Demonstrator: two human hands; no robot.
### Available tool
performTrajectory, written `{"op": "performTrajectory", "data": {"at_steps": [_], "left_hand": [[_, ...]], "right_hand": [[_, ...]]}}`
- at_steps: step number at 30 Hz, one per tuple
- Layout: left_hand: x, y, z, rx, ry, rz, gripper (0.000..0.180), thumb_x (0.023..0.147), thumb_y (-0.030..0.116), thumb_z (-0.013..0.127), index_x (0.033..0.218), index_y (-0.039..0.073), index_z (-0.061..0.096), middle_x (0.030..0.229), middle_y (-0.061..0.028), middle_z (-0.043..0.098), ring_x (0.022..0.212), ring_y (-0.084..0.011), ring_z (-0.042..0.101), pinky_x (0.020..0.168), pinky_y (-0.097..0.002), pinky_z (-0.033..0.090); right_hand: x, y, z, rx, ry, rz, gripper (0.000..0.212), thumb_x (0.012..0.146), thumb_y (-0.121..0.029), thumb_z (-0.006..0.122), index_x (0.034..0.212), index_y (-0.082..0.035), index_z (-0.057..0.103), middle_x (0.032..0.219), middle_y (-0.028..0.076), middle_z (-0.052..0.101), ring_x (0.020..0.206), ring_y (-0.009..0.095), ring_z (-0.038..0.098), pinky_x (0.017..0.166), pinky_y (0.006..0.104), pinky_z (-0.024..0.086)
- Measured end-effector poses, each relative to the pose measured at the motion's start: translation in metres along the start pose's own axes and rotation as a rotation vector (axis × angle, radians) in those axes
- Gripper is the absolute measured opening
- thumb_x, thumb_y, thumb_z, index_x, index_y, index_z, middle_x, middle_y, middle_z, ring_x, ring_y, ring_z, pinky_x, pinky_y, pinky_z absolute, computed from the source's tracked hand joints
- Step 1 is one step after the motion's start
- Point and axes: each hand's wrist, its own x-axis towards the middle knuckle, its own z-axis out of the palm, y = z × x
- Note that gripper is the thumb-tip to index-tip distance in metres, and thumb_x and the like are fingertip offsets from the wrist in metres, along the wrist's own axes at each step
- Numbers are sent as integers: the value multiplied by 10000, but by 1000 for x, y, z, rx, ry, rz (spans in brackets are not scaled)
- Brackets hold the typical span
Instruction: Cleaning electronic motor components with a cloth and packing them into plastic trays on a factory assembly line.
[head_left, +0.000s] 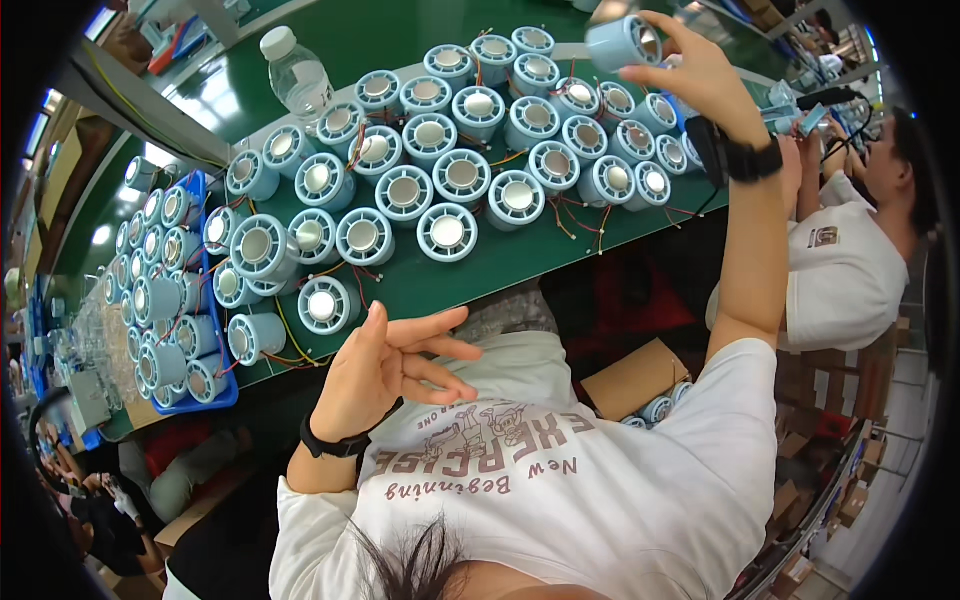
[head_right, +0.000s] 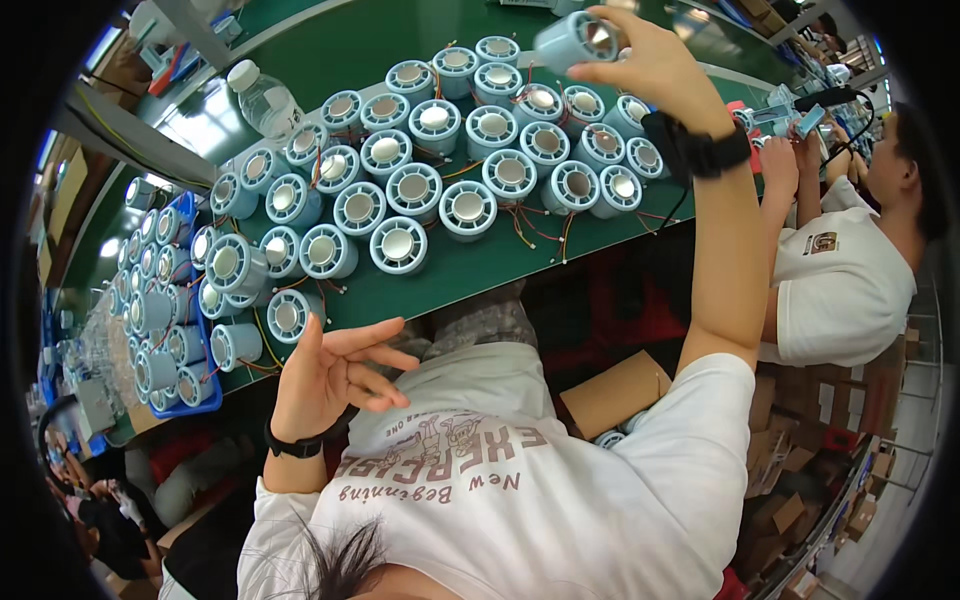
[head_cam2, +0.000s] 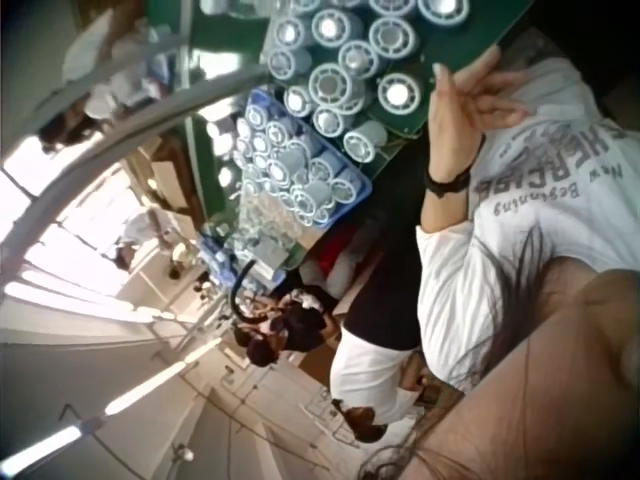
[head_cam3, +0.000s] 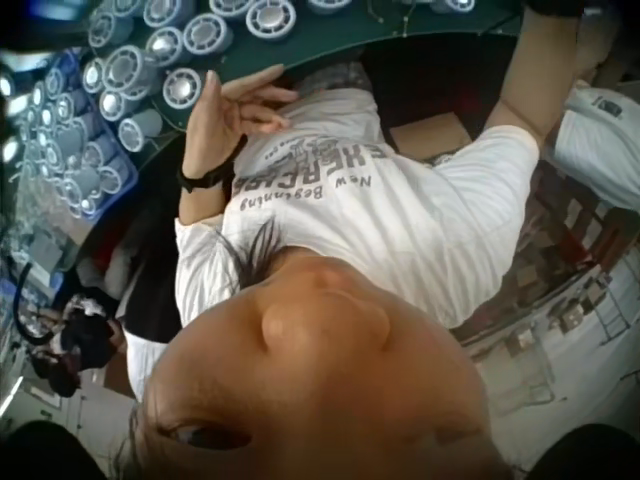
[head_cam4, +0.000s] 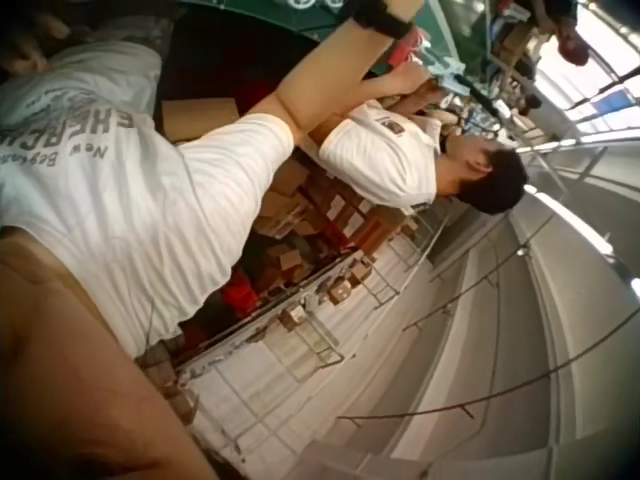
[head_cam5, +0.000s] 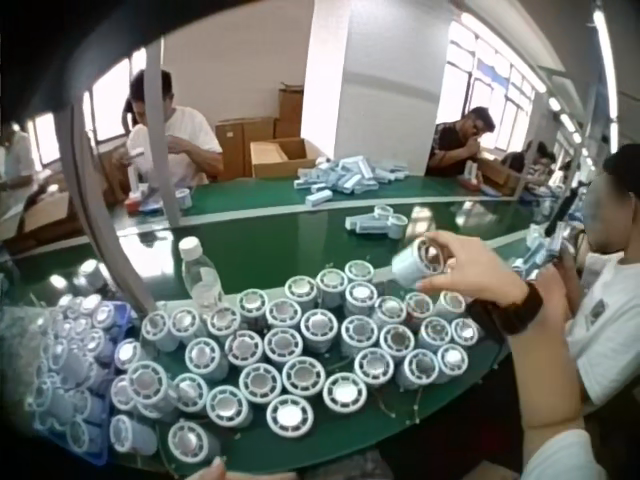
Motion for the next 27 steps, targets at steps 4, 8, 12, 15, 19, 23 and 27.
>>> {"op": "performTrajectory", "data": {"at_steps": [4,8,12,15,19,23,27], "left_hand": [[-2,0,-2,-9,97,57,832,984,563,88,1317,-115,437,1104,-285,618,835,-357,693,678,-300,603],[-14,1,-4,72,173,105,813,990,548,98,1319,-114,436,1112,-281,617,827,-352,694,679,-309,604],[-34,-3,-2,60,281,181,676,1018,460,220,1293,-103,473,1101,-268,625,829,-345,696,688,-327,603],[-49,-2,-4,128,391,359,448,1010,275,411,1252,-86,518,1029,-229,649,846,-311,696,697,-316,594],[-59,-10,-33,855,848,903,466,830,151,725,1245,10,566,1025,-131,623,794,-218,630,680,-276,526],[-61,4,-38,1577,1248,811,584,725,134,808,1244,25,564,1142,-138,575,961,-229,541,815,-337,462],[-50,2,-30,1422,1215,760,692,684,220,845,1275,24,542,1211,-157,537,1093,-259,478,895,-366,418]], "right_hand": [[65,138,4,-383,-30,77,803,661,-503,781,1293,-75,531,1148,149,640,1039,294,620,899,350,467],[98,165,42,-441,-204,213,784,623,-534,792,1220,-67,593,1115,158,655,1047,312,619,906,364,467],[119,183,77,-439,-365,261,700,592,-562,790,1058,-56,659,1024,162,680,958,310,645,847,378,491],[111,211,74,-582,-300,102,783,604,-598,753,1123,-27,625,1109,197,655,1011,347,633,869,412,499],[110,236,51,-768,-104,222,797,765,-521,633,1358,-16,462,1194,288,581,1135,420,545,1000,457,401],[103,180,29,-300,185,-183,555,821,-84,516,1372,-139,479,1208,251,570,1043,388,587,974,431,420],[23,-5,46,150,195,-265,426,946,-16,431,1368,-67,454,1313,158,497,1081,220,595,940,309,438]]}}
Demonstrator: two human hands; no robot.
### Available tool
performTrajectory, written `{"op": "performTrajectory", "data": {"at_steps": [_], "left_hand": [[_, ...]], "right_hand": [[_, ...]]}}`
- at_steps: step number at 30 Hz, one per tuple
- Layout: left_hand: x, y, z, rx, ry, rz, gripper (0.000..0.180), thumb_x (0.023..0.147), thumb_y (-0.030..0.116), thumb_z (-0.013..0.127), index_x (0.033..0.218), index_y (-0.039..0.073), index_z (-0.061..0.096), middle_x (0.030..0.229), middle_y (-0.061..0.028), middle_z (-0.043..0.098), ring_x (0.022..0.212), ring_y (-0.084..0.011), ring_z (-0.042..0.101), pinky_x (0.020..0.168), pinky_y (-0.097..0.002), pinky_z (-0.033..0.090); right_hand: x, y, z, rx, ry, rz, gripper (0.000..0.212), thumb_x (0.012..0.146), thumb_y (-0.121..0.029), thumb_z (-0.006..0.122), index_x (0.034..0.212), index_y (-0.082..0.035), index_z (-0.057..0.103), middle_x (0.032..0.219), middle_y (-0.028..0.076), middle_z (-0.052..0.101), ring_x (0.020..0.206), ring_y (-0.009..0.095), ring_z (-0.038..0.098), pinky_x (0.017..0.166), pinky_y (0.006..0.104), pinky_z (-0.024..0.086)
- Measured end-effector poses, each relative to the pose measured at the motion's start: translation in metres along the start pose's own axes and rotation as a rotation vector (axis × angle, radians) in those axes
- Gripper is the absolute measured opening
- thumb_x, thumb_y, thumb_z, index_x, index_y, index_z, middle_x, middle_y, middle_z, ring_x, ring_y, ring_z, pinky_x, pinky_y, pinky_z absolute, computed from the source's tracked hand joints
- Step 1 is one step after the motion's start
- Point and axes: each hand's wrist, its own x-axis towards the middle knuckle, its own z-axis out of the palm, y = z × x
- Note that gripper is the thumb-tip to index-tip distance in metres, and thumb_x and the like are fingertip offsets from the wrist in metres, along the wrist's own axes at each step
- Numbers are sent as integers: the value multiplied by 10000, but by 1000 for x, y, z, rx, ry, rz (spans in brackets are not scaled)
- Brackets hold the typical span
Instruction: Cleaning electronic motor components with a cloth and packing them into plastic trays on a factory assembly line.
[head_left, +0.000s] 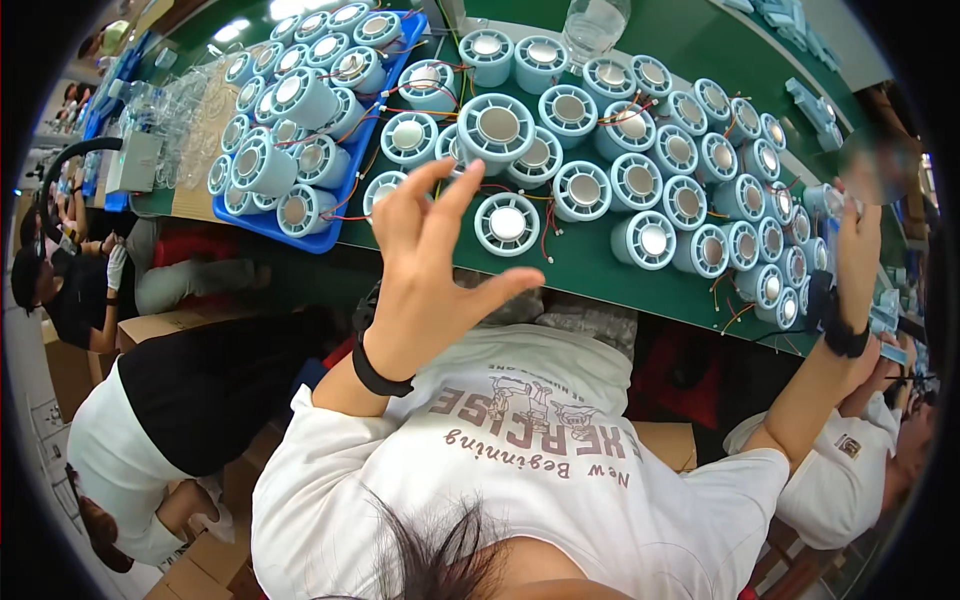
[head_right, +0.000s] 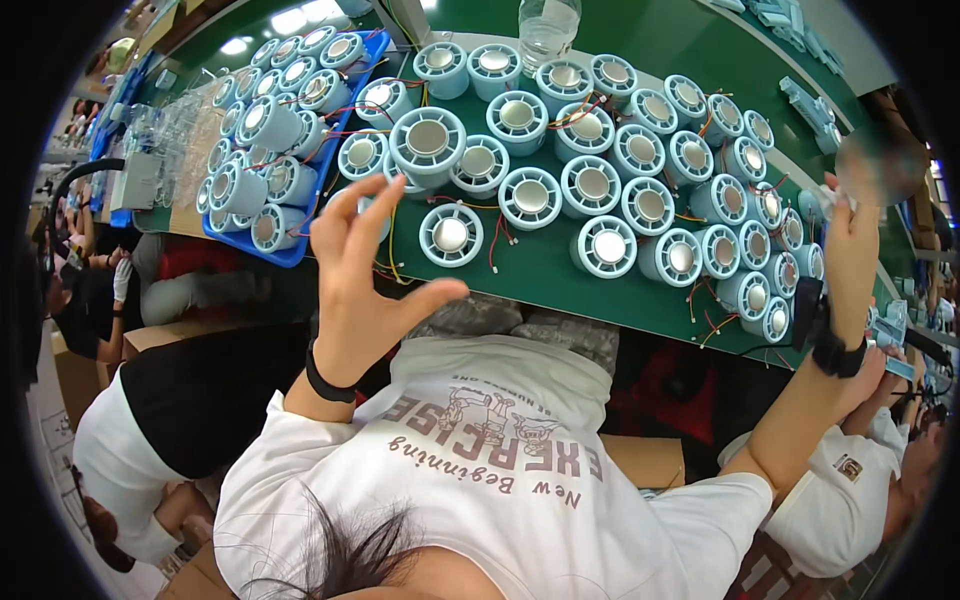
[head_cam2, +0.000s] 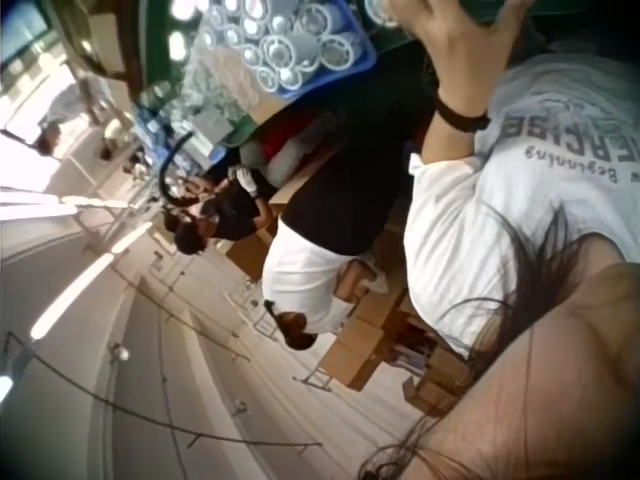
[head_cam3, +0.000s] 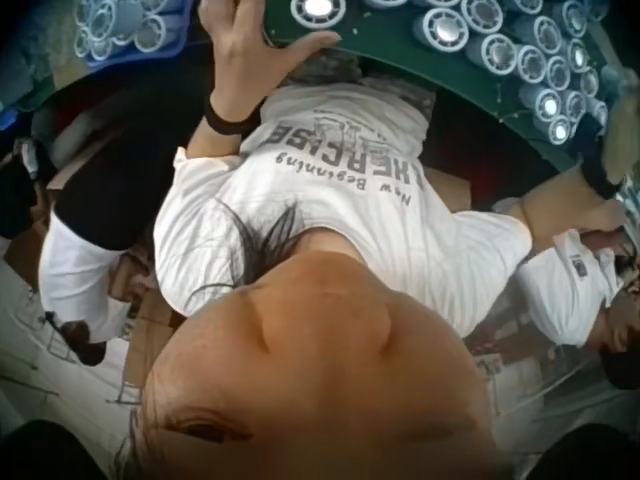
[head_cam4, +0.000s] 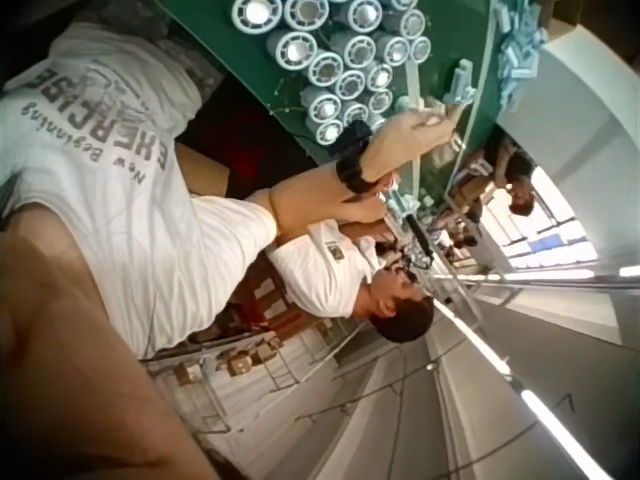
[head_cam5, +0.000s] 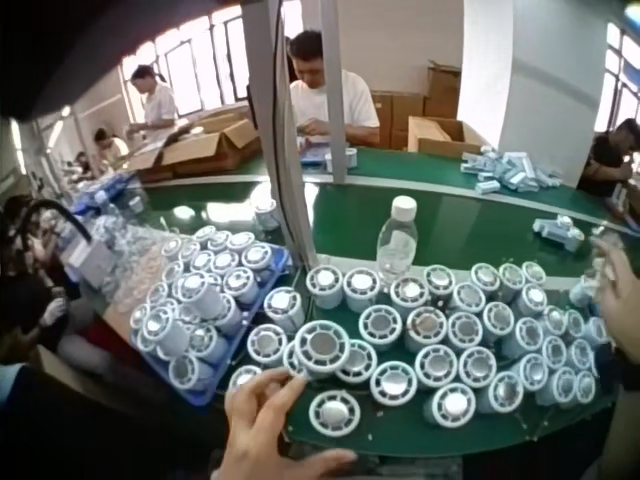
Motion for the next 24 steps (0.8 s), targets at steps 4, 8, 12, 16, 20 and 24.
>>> {"op": "performTrajectory", "data": {"at_steps": [4,8,12,16,20,24], "left_hand": [[31,-21,8,-24,227,44,798,635,265,859,1295,-7,502,1237,-195,479,1087,-344,433,931,-438,374],[41,-20,27,87,169,117,783,651,269,855,1266,-65,504,1191,-205,521,1077,-350,472,922,-431,396],[46,-35,42,124,164,63,761,673,258,848,1258,-88,507,1103,-204,568,998,-329,539,853,-387,453],[44,-24,22,-69,221,64,734,694,244,845,1253,-97,514,1011,-166,606,933,-253,592,753,-327,489],[23,5,-12,-602,48,-137,768,691,246,856,1287,-77,495,1010,-132,614,966,-195,599,767,-294,504],[9,23,-25,-1330,-307,-388,792,695,252,856,1323,-46,476,1056,-107,618,1017,-164,585,854,-284,495]], "right_hand": [[-43,-110,18,342,8,104,369,982,-38,433,1350,-33,460,1271,127,537,1092,176,590,908,260,447],[-73,-165,39,635,-201,156,377,946,15,495,1321,-32,489,1148,92,601,1041,150,602,812,256,489],[-93,-179,44,647,-362,81,413,922,61,505,1325,-23,478,1156,113,587,1044,174,603,783,266,502],[-99,-183,49,447,-452,-170,469,859,75,567,1312,-17,489,1176,131,573,1045,210,597,806,293,487],[-101,-202,65,407,-324,-375,554,759,47,673,1286,-19,514,1198,142,575,1041,246,581,853,333,457],[-100,-229,73,534,-265,-404,682,672,-5,766,1298,-26,495,1260,157,556,1056,273,558,908,372,422]]}}
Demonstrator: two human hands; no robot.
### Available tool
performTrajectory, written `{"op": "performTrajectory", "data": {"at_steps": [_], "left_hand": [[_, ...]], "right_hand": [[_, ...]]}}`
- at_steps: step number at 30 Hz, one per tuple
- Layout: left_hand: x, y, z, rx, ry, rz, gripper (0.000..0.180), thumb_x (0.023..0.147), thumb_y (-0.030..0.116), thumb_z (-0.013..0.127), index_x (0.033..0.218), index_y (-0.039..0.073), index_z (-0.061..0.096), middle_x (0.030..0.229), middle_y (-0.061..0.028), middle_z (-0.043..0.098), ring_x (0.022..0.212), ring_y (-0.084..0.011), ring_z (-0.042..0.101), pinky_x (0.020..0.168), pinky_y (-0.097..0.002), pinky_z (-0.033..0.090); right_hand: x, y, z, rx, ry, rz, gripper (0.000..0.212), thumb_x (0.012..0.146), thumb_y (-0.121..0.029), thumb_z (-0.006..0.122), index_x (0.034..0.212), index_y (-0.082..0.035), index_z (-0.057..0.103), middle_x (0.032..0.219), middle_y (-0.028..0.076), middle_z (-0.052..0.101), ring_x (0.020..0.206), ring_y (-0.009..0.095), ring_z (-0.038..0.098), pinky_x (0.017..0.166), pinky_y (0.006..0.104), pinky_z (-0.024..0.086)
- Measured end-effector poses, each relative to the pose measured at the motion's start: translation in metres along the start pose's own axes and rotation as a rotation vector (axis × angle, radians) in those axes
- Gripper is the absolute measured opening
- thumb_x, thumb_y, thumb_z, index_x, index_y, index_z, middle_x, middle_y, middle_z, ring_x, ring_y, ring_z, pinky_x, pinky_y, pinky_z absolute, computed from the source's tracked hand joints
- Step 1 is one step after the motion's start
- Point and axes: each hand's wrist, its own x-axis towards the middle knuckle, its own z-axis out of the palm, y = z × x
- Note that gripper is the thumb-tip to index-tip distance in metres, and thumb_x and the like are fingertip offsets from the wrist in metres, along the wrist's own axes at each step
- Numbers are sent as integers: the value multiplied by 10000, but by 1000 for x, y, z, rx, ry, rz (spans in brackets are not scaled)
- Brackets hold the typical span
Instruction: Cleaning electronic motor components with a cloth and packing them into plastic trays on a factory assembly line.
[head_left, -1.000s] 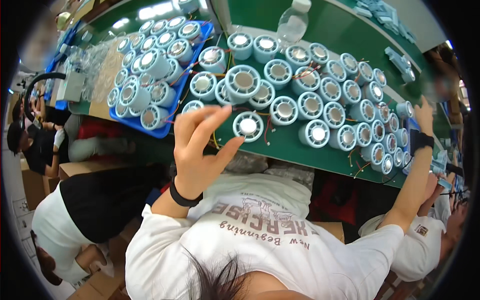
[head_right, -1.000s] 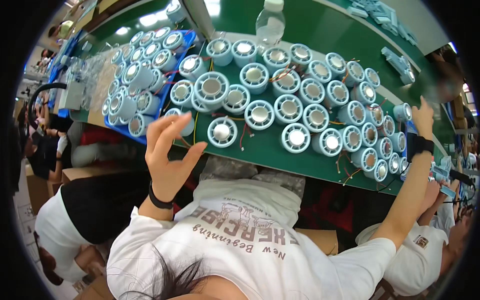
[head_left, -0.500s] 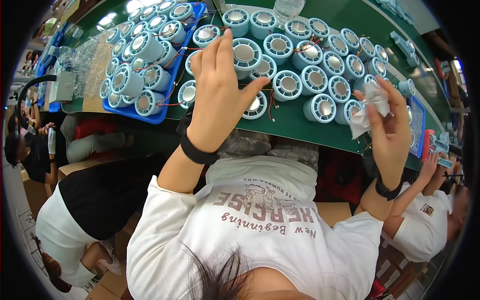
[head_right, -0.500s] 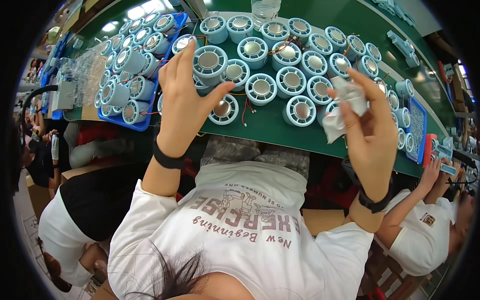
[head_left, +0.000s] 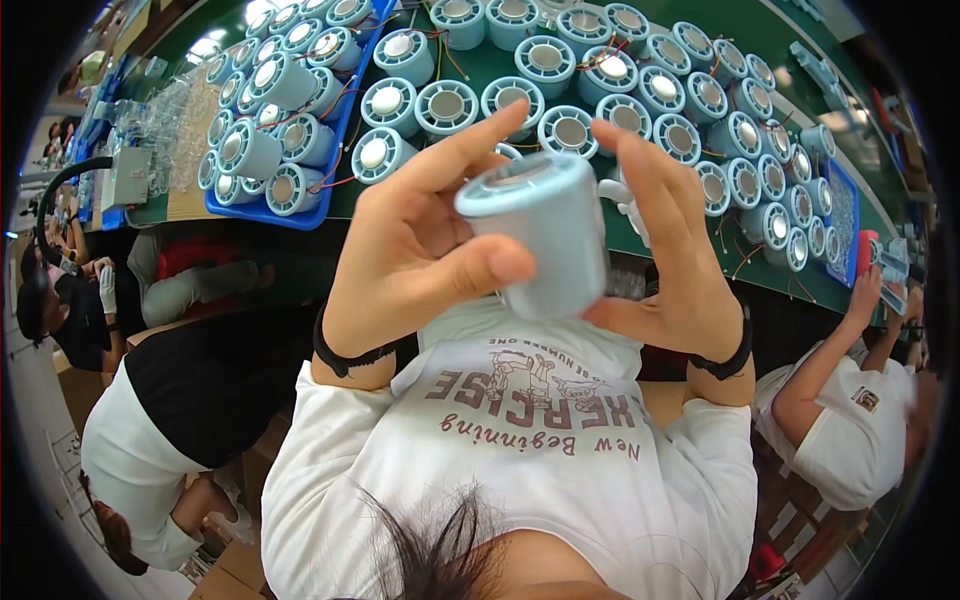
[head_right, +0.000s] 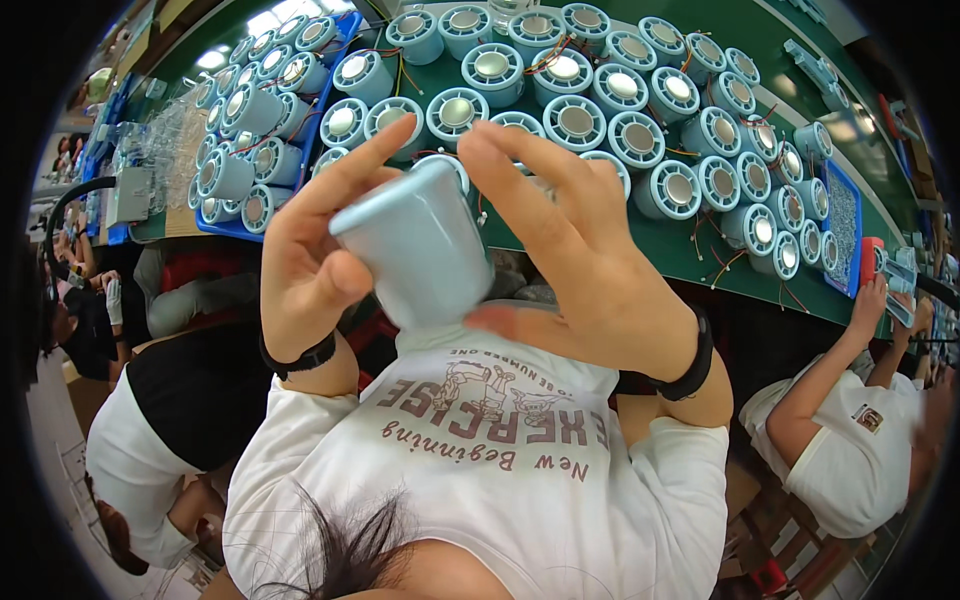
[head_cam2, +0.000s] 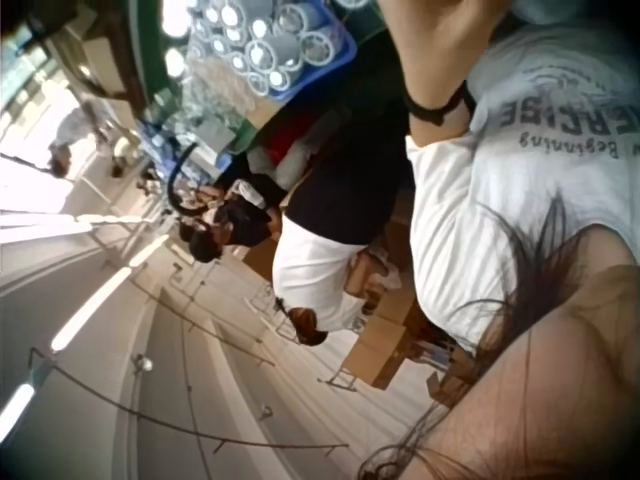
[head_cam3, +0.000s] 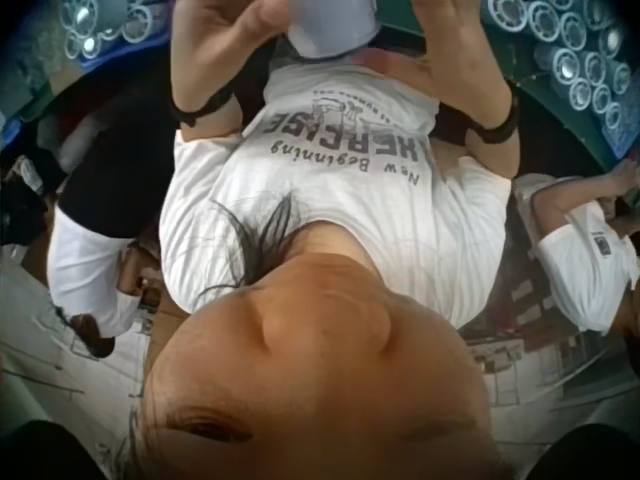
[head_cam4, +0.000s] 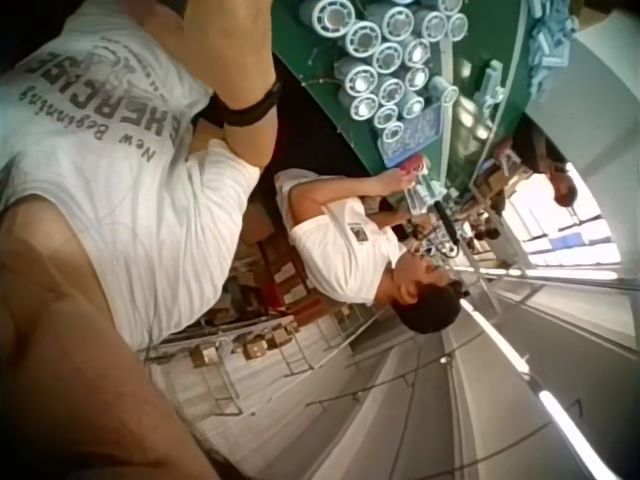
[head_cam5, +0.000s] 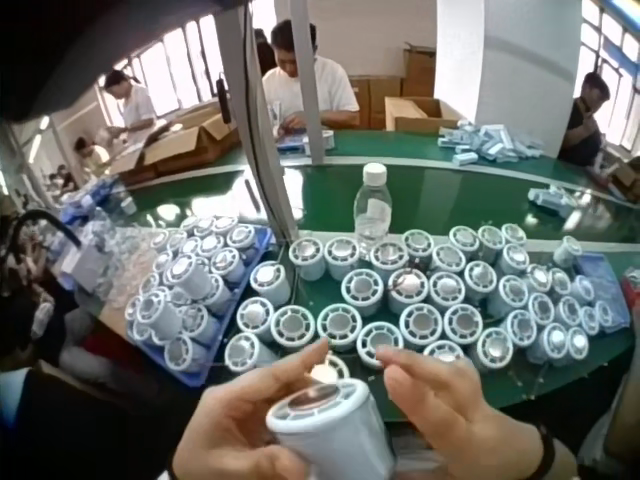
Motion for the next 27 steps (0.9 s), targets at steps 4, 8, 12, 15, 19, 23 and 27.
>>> {"op": "performTrajectory", "data": {"at_steps": [4,8,12,15,19,23,27], "left_hand": [[-3,-5,16,-80,0,-143,1044,593,376,898,1380,-77,382,1194,-186,600,1115,-225,592,907,-303,478],[-5,-21,20,-52,-129,214,1046,573,236,923,1390,-82,352,1216,-209,585,1144,-247,580,908,-326,490],[-3,-26,13,587,-258,431,963,560,94,912,1366,-55,407,1264,-229,547,1171,-272,560,913,-340,499],[-1,-26,13,619,-273,407,890,585,39,880,1352,-44,434,1290,-240,522,1182,-283,551,908,-343,503],[1,-28,11,648,-293,409,833,604,15,862,1330,-50,460,1314,-249,496,1189,-291,545,889,-341,510],[3,-31,13,628,-253,416,791,625,16,849,1330,3,490,1314,-247,492,1161,-291,554,856,-333,516],[0,-32,11,828,-258,623,775,636,35,847,1334,119,522,1311,-238,486,1115,-284,562,840,-330,516]], "right_hand": [[-4,6,-5,49,-80,-54,759,642,-29,804,1322,-54,465,1274,129,560,1055,251,572,891,361,435],[-20,13,7,377,15,106,752,660,-42,818,1318,-70,457,1276,95,568,1060,206,599,871,318,473],[-34,18,11,568,82,244,713,678,-53,825,1295,-75,468,1281,70,573,1056,163,613,870,276,496],[-36,21,13,581,95,261,697,680,-57,827,1282,-78,477,1268,58,581,1048,147,616,867,260,498],[-39,22,14,542,139,245,687,676,-59,827,1272,-86,487,1227,50,597,1033,144,619,856,255,494],[-38,22,12,468,166,243,673,674,-57,822,1265,-94,504,1187,51,607,1010,148,620,830,254,495],[-40,19,6,392,148,283,660,679,-37,810,1264,-76,507,1191,85,604,1029,160,607,841,262,490]]}}
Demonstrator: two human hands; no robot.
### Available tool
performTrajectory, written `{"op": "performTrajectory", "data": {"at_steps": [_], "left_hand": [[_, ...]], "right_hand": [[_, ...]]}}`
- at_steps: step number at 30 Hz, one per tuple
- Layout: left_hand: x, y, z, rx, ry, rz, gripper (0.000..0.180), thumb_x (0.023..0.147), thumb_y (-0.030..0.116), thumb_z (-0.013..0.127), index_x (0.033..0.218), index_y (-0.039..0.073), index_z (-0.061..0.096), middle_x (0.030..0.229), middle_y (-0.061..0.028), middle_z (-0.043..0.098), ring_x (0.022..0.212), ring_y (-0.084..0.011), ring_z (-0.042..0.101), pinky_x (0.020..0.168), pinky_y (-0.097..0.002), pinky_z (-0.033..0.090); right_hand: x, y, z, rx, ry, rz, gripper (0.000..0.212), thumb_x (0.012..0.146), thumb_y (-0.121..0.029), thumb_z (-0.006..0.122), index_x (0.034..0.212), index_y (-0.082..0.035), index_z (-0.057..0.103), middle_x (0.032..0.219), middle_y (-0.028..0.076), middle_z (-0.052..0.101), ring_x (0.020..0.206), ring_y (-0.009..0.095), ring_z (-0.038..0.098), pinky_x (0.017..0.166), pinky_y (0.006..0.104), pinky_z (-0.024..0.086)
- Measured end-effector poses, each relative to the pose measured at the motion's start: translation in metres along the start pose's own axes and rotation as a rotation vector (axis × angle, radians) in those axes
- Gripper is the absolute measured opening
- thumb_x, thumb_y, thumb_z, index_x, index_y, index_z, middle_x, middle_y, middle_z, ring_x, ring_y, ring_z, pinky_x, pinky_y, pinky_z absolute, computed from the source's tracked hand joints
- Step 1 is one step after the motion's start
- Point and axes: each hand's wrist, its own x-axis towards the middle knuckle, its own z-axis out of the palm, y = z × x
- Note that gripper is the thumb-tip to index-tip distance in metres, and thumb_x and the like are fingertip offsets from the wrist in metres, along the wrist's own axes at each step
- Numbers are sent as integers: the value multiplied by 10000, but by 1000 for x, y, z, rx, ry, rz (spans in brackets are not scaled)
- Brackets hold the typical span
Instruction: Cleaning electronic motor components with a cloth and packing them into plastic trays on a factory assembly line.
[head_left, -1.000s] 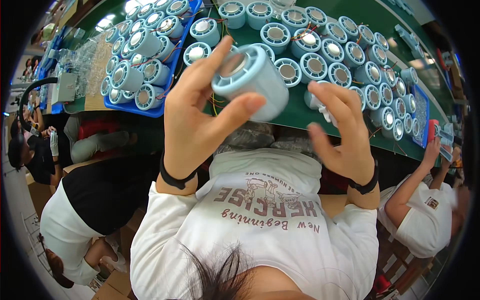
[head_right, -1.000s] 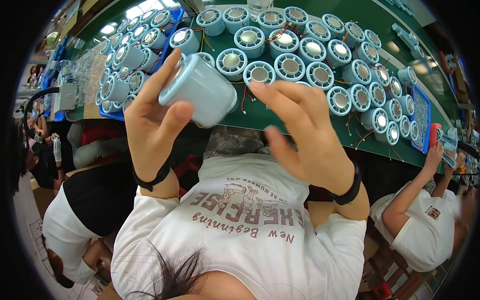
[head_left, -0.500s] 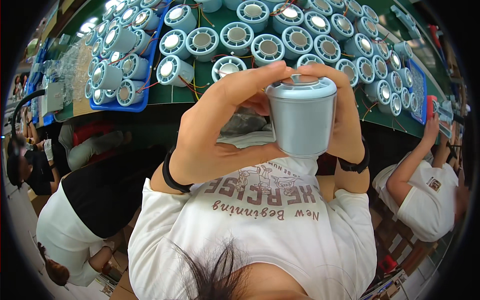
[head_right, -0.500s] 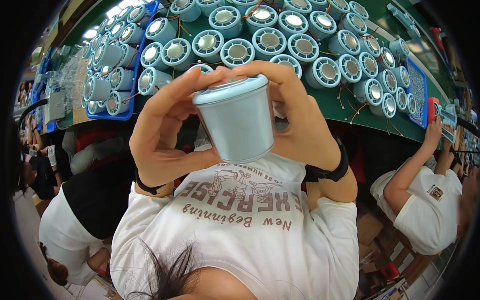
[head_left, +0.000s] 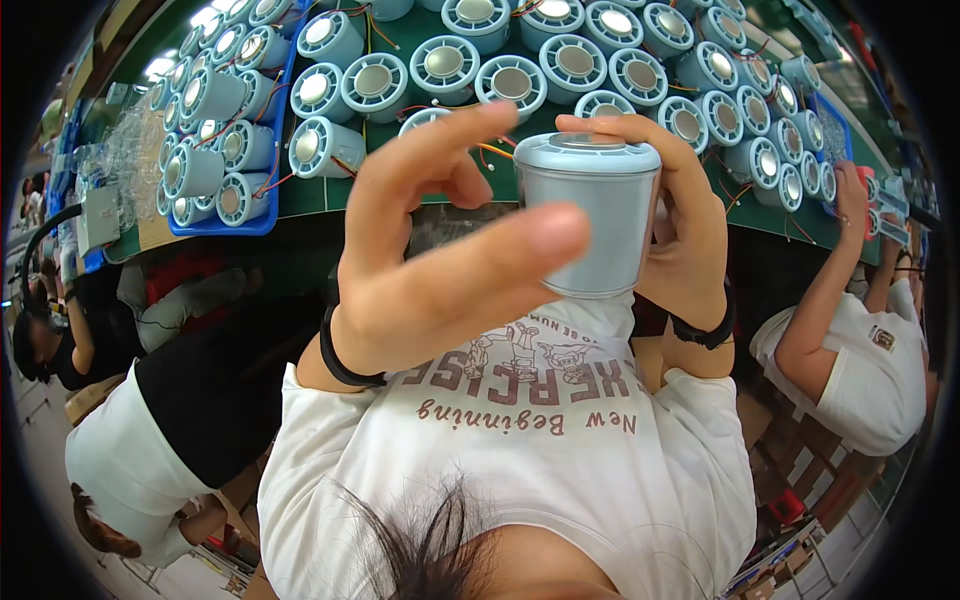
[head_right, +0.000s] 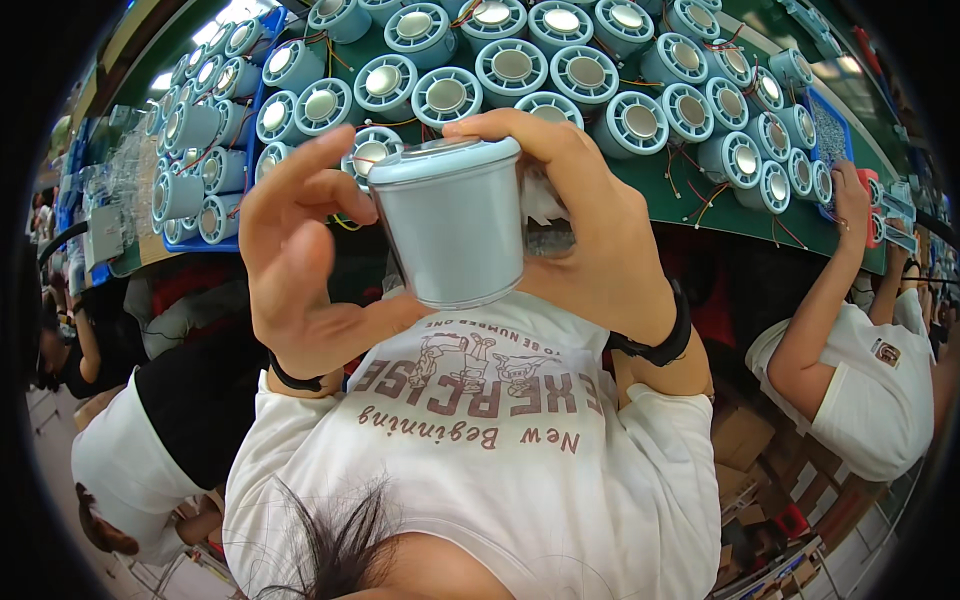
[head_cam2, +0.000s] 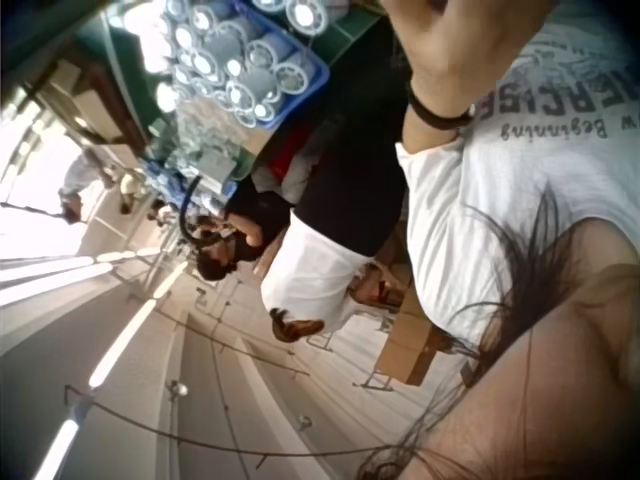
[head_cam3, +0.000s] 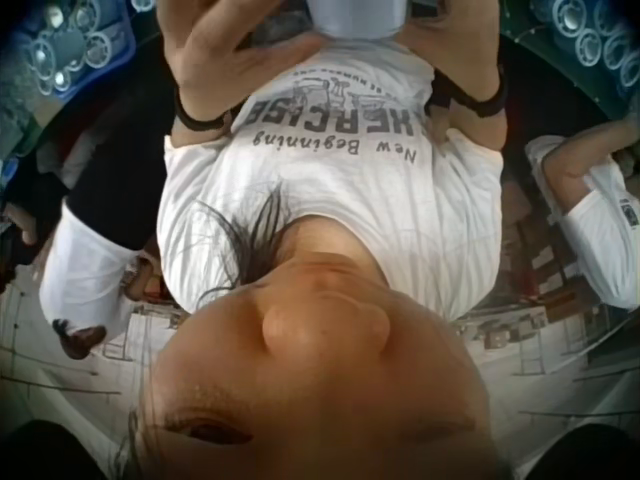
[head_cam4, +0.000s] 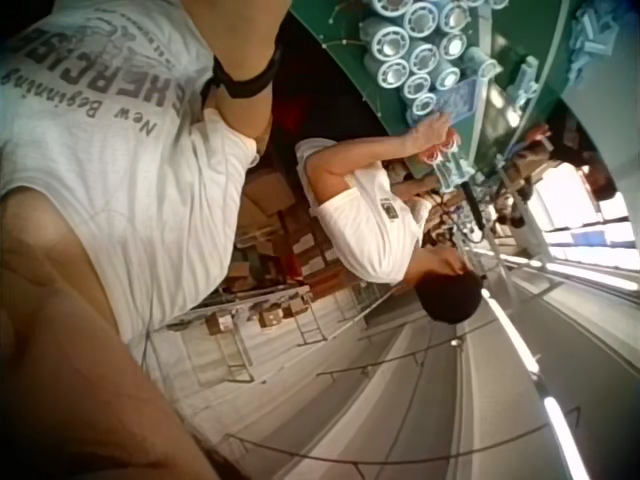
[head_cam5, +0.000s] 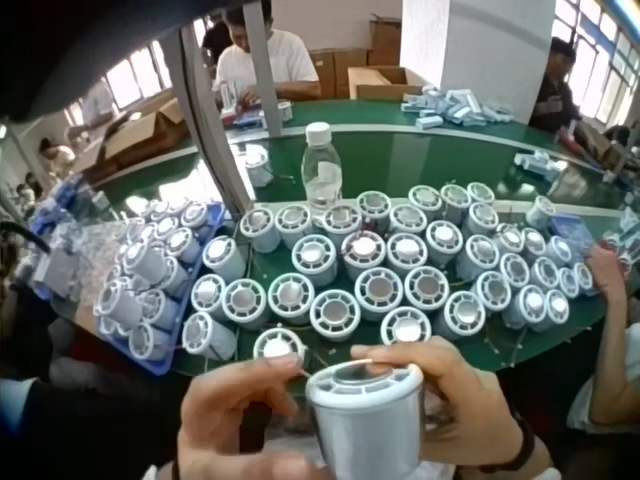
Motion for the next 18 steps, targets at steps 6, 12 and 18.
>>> {"op": "performTrajectory", "data": {"at_steps": [6,12,18], "left_hand": [[7,2,-2,283,-130,132,773,635,74,861,1315,264,545,1294,-227,482,1072,-264,559,858,-338,502],[3,4,31,-345,60,-102,785,689,90,834,1360,114,428,1293,-210,473,1097,-297,563,903,-400,492],[28,10,79,-949,-131,-591,728,773,185,790,1338,9,367,1263,-197,499,1097,-326,575,926,-439,499]], "right_hand": [[-7,-9,-6,-204,-3,61,628,702,13,776,1262,-32,495,1231,128,608,1077,156,593,891,274,484],[-21,-11,-19,-283,128,51,691,587,-26,812,1229,-91,564,1171,82,601,907,212,574,756,284,490],[-53,-33,-38,-704,145,-53,510,768,-13,701,1234,-59,500,1296,142,557,1043,166,554,858,267,459]]}}
